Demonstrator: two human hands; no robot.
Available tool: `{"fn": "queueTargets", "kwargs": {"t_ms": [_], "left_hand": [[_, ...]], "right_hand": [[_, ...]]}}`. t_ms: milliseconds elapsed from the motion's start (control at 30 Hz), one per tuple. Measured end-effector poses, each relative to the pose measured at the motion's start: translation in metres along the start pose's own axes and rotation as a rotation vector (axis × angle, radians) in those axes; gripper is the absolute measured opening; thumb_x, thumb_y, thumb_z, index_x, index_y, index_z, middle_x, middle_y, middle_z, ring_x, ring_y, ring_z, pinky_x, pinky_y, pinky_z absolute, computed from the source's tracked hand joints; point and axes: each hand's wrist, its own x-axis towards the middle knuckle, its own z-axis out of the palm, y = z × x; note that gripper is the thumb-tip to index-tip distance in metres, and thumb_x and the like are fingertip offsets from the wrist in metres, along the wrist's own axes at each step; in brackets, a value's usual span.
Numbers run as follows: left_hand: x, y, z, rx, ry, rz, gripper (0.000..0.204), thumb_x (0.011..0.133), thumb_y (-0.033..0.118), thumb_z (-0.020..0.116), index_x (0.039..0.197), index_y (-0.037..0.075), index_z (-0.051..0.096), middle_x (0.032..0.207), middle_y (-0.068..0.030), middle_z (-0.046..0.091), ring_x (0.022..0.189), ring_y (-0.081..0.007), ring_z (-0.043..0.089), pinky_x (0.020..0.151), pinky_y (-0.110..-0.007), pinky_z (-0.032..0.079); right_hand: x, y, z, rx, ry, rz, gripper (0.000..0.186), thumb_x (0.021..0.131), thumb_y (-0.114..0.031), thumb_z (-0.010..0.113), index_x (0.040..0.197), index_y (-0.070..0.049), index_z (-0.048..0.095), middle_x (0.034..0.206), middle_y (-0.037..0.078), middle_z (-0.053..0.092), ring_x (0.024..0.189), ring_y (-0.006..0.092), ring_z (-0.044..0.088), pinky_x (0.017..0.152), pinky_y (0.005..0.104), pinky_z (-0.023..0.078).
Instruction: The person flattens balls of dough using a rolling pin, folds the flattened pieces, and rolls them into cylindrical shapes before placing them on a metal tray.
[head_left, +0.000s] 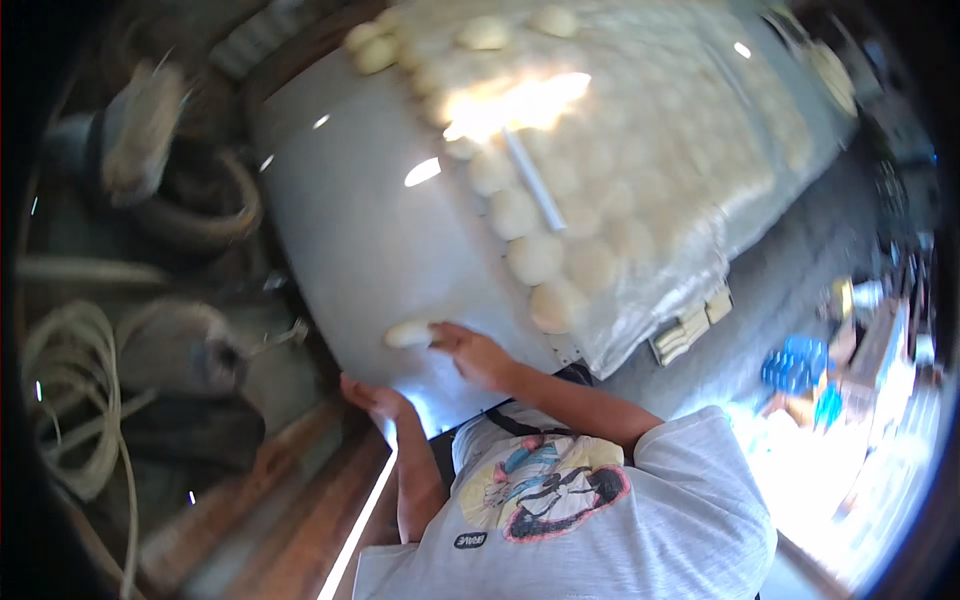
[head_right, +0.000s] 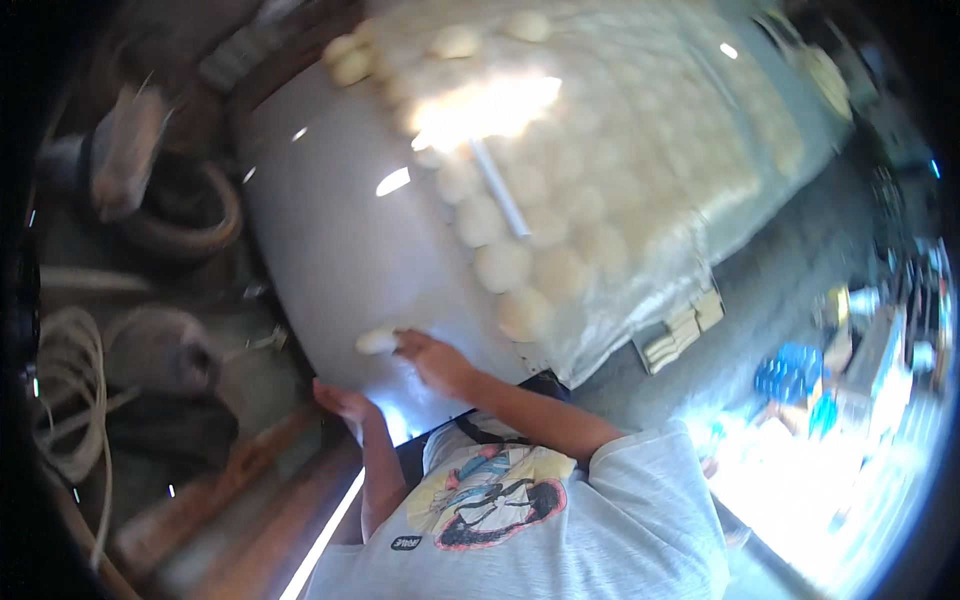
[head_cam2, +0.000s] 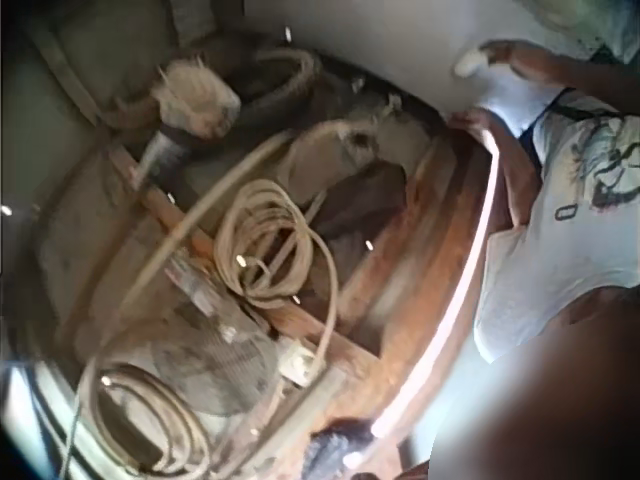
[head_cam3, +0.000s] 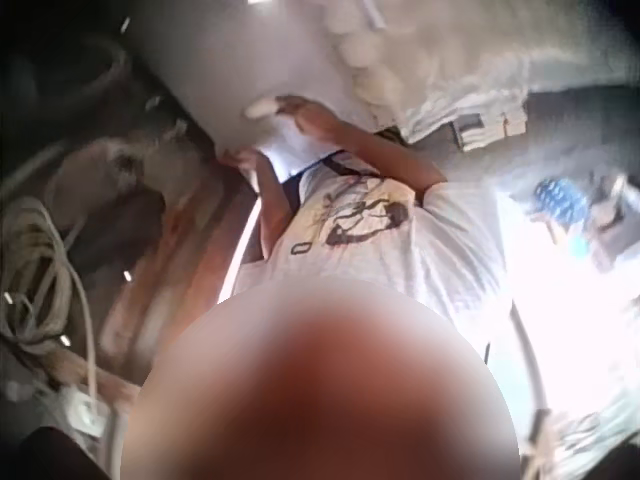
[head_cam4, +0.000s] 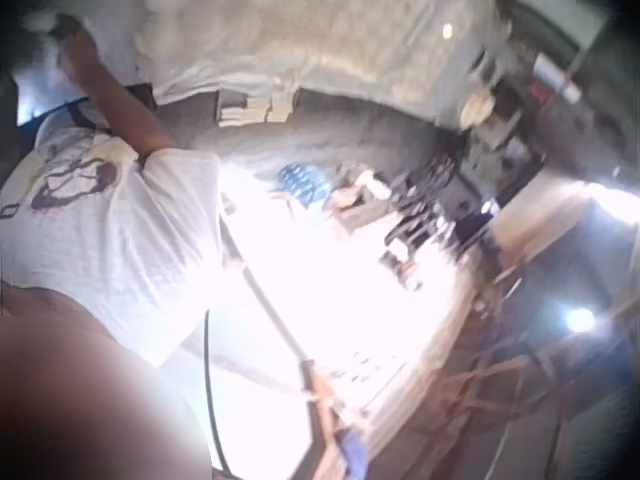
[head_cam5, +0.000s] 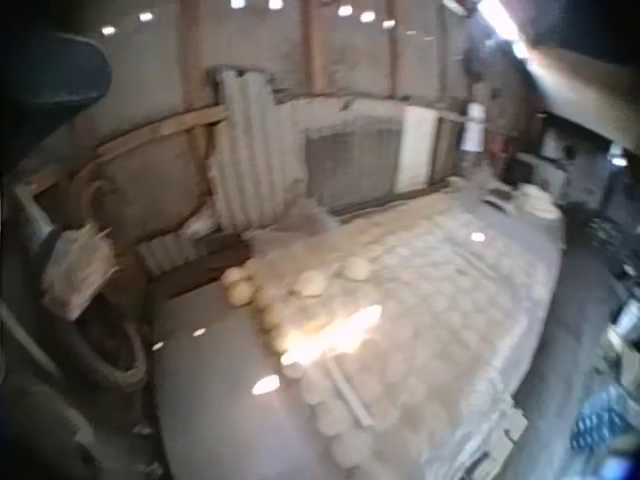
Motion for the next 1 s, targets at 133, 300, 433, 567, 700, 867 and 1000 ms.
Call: {"fn": "queueTargets", "kwargs": {"t_ms": [133, 300, 433, 567, 700, 867, 1000], "left_hand": [[0.038, 0.039, 0.068, -0.093, -0.275, 0.053, 0.038, 0.109, 0.028, 0.042, 0.127, -0.003, 0.054, 0.129, -0.0196, 0.054, 0.120, -0.0318, 0.054, 0.103, -0.044, 0.046], [-0.020, 0.115, 0.171, -0.068, -0.739, 0.462, 0.031, 0.106, 0.022, 0.051, 0.124, -0.003, 0.056, 0.125, -0.0155, 0.053, 0.118, -0.0272, 0.055, 0.099, -0.040, 0.048], [-0.080, 0.164, 0.228, -0.102, -1.083, 0.347, 0.034, 0.102, 0.020, 0.061, 0.126, -0.003, 0.055, 0.128, -0.0161, 0.050, 0.112, -0.0246, 0.057, 0.094, -0.038, 0.052], [-0.122, 0.185, 0.283, 0.181, -1.084, 0.416, 0.051, 0.095, 0.018, 0.070, 0.133, -0.006, 0.047, 0.118, -0.0176, 0.057, 0.103, -0.0255, 0.061, 0.089, -0.037, 0.054], [-0.121, 0.176, 0.331, 0.394, -1.118, 0.455, 0.057, 0.093, 0.018, 0.071, 0.135, -0.010, 0.043, 0.106, -0.0180, 0.061, 0.093, -0.0275, 0.063, 0.089, -0.037, 0.054], [-0.106, 0.186, 0.326, 0.517, -1.095, -0.149, 0.034, 0.087, 0.012, 0.067, 0.113, -0.004, 0.051, 0.081, -0.0097, 0.058, 0.059, -0.0191, 0.058, 0.050, -0.033, 0.049], [-0.113, 0.182, 0.292, 0.167, -1.002, -0.586, 0.019, 0.087, 0.011, 0.063, 0.099, 0.003, 0.050, 0.072, -0.0049, 0.053, 0.049, -0.0132, 0.049, 0.037, -0.028, 0.034]], "right_hand": [[-0.054, -0.074, -0.109, 0.318, -0.115, 0.183, 0.043, 0.081, 0.001, 0.062, 0.124, -0.004, 0.064, 0.142, 0.020, 0.054, 0.112, 0.0375, 0.066, 0.094, 0.0434, 0.056], [-0.191, -0.113, -0.224, 0.355, 0.188, 0.598, 0.041, 0.083, -0.006, 0.067, 0.123, 0.001, 0.064, 0.137, 0.023, 0.057, 0.104, 0.0405, 0.068, 0.088, 0.0455, 0.057], [-0.294, -0.048, -0.242, 0.233, 0.435, 1.036, 0.031, 0.077, -0.009, 0.070, 0.107, 0.001, 0.072, 0.101, 0.023, 0.072, 0.099, 0.0411, 0.068, 0.088, 0.0464, 0.055], [-0.405, 0.076, -0.207, 0.059, 0.621, 1.464, 0.030, 0.081, -0.012, 0.064, 0.107, -0.001, 0.074, 0.096, 0.026, 0.072, 0.099, 0.0413, 0.070, 0.088, 0.0481, 0.055], [-0.498, 0.266, -0.120, -0.004, 0.761, 1.847, 0.033, 0.085, -0.019, 0.066, 0.113, -0.002, 0.072, 0.110, 0.024, 0.071, 0.105, 0.0402, 0.069, 0.092, 0.0483, 0.055], [-0.505, 0.319, -0.027, 0.438, 0.144, 1.919, 0.034, 0.092, -0.020, 0.059, 0.120, -0.003, 0.068, 0.127, 0.025, 0.065, 0.121, 0.0401, 0.063, 0.099, 0.0477, 0.053], [-0.453, 0.285, -0.034, 0.500, 0.196, 1.802, 0.039, 0.085, -0.028, 0.065, 0.112, 0.000, 0.071, 0.115, 0.027, 0.068, 0.113, 0.0410, 0.065, 0.097, 0.0487, 0.053]]}}
